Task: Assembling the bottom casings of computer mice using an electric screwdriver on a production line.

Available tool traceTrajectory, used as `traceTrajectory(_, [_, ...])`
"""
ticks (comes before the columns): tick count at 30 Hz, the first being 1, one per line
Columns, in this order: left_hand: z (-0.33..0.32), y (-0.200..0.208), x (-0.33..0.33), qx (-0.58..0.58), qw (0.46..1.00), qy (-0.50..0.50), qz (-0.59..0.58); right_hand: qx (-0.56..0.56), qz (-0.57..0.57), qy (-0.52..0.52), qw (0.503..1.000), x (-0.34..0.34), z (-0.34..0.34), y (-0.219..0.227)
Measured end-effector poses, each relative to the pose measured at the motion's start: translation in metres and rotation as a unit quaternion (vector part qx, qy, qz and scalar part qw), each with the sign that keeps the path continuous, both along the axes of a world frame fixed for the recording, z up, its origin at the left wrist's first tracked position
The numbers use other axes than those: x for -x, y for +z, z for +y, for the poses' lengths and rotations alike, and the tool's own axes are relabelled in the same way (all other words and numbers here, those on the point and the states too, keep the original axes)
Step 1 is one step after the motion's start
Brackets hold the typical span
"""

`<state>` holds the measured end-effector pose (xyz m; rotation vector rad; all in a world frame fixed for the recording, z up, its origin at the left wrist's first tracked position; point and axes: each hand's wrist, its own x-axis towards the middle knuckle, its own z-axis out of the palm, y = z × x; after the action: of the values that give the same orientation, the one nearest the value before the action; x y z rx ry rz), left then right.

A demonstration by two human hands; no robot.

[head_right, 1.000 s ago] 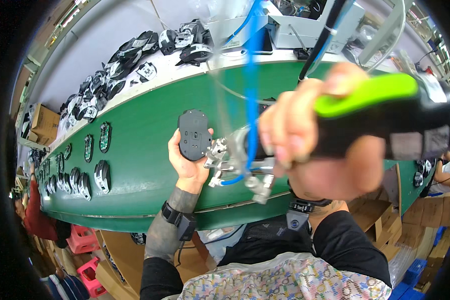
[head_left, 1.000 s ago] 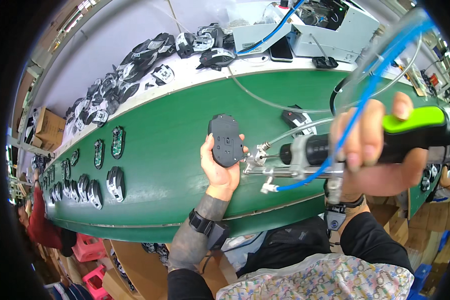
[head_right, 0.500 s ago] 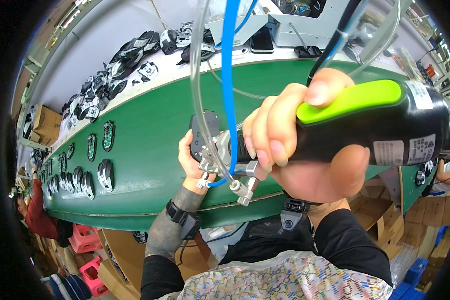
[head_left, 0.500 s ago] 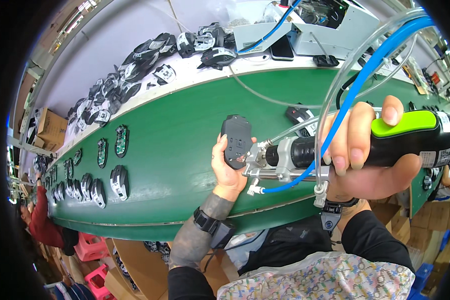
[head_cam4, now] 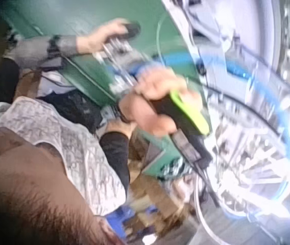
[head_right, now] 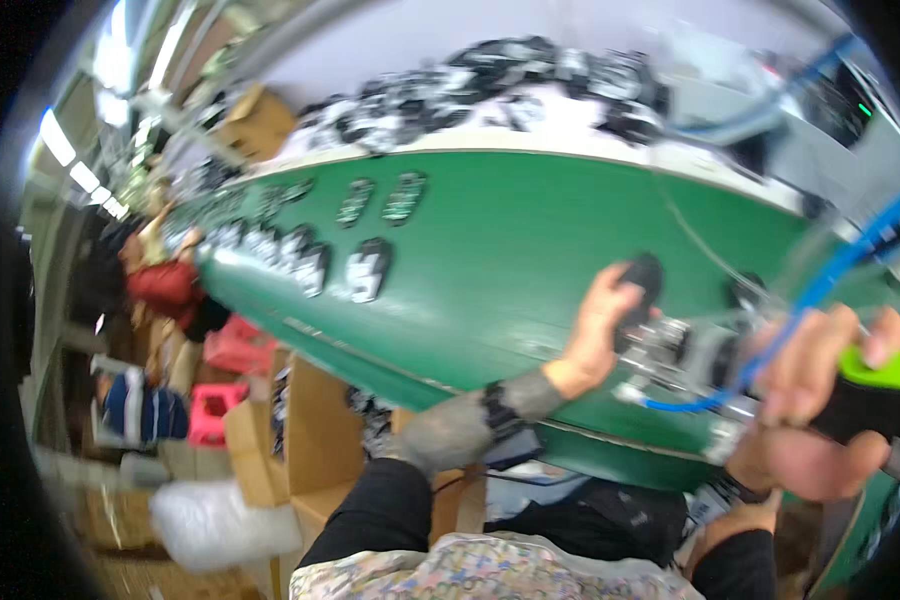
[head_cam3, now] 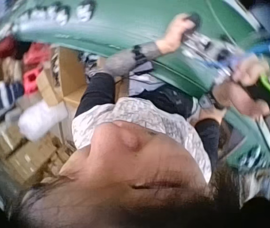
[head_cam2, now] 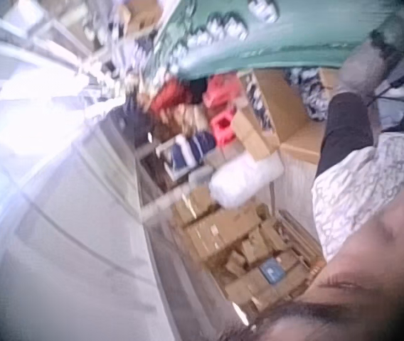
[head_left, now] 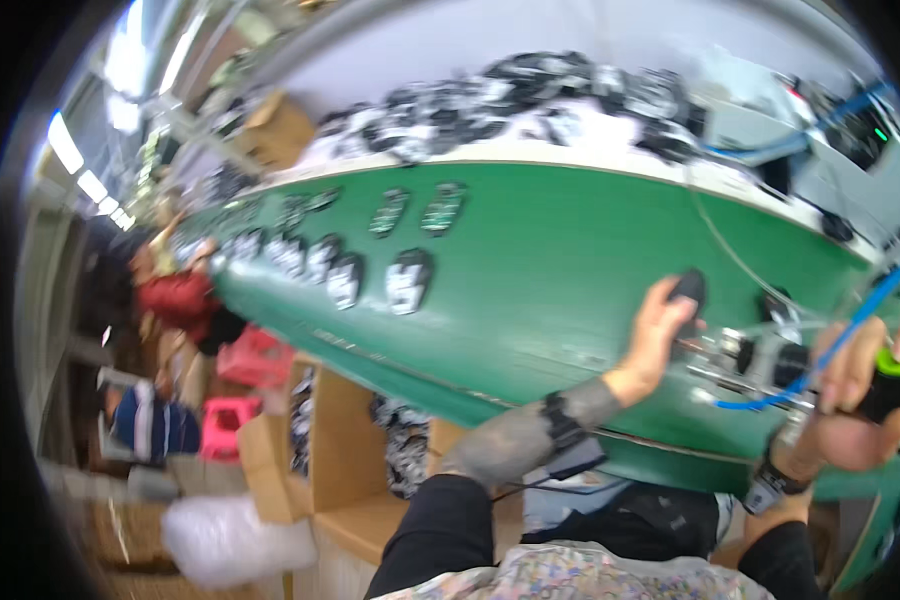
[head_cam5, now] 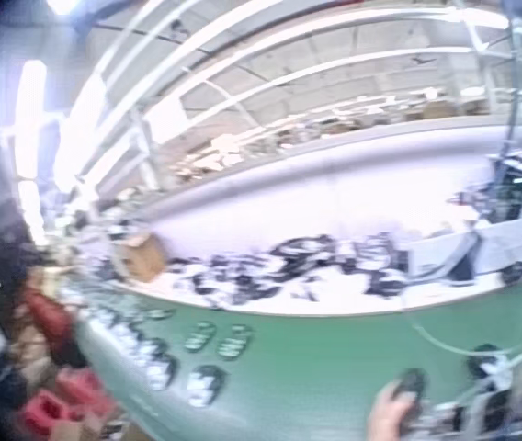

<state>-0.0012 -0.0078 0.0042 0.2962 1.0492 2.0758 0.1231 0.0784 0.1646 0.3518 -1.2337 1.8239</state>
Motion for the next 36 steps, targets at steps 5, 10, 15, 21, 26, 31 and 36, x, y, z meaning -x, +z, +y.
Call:
traceTrajectory(5, [-0.013,0.007,0.031,0.089,0.89,0.018,0.446,-0.031,-0.036,0.083,0.995,-0.017,0.029,0.016])
traceTrajectory(10, [-0.029,0.022,0.066,0.237,0.756,0.16,0.588,-0.037,-0.088,0.15,0.984,-0.028,0.036,0.011])
traceTrajectory(15, [-0.102,0.016,0.118,0.451,0.559,0.169,0.675,0.015,-0.063,0.094,0.993,0.002,0.014,0.005])
traceTrajectory(21, [-0.229,-0.013,0.174,0.687,0.42,0.284,0.521,-0.003,-0.068,0.092,0.993,0.002,0.026,0.018])
traceTrajectory(26, [-0.232,-0.009,0.204,0.59,0.535,0.274,0.539,-0.031,-0.084,0.059,0.994,0.002,0.027,0.019])
traceTrajectory(31, [-0.179,0.009,0.237,0.539,0.49,0.304,0.614,-0.027,-0.08,0.069,0.994,0.0,0.026,0.014])
traceTrajectory(36, [-0.153,0.004,0.284,0.63,0.472,0.22,0.576,0.037,-0.054,0.069,0.995,-0.001,0.015,0.013])
